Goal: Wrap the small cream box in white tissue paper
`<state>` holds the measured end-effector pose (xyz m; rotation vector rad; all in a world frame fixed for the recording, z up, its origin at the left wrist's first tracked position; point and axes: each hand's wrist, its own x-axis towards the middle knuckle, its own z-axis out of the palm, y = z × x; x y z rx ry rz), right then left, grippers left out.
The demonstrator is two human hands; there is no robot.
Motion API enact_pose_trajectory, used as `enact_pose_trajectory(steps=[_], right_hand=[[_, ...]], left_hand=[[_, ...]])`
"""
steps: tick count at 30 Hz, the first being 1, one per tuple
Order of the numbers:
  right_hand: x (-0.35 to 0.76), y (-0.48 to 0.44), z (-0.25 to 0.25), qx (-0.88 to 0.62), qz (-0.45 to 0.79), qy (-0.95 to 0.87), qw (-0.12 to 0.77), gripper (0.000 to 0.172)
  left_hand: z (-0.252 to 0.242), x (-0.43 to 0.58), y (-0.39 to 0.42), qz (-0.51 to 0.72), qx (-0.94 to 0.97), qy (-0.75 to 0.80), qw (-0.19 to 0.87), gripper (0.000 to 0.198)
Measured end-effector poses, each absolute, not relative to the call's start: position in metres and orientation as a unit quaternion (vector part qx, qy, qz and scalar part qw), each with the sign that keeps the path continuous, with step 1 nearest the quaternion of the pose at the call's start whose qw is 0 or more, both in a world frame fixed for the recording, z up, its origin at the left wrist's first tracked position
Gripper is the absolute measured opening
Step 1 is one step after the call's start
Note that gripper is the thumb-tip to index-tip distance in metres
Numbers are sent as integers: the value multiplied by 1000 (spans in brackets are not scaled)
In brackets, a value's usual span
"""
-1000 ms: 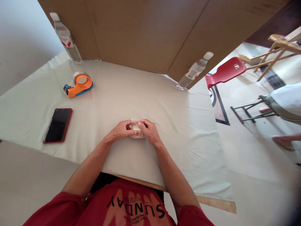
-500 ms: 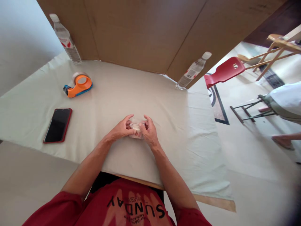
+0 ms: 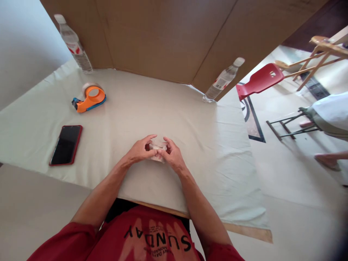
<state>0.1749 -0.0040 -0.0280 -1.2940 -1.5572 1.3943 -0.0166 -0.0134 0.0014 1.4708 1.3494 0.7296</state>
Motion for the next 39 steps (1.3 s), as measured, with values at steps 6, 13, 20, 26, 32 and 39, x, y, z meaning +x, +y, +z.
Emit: enact_pose_trajectory(steps=[6, 13, 20, 26, 32, 39], right_hand=[[176, 7, -18, -501, 518, -601, 346, 46], [164, 18, -3, -507, 504, -619, 324, 22], [163, 16, -1, -508, 520, -602, 330, 19], [167, 17, 7, -491, 540, -617, 294, 18], [169, 14, 13, -487, 534, -637, 268, 23], [184, 6, 12, -410, 471, -748, 226, 33]], left_hand=[[2, -15, -13, 309, 604, 543, 495, 81], [-2, -17, -12, 300, 603, 543, 502, 75], [-7, -18, -10, 319, 562, 524, 555, 78], [-7, -17, -11, 325, 556, 521, 560, 74], [-6, -16, -11, 318, 559, 534, 549, 69], [-3, -15, -13, 316, 574, 541, 527, 65]])
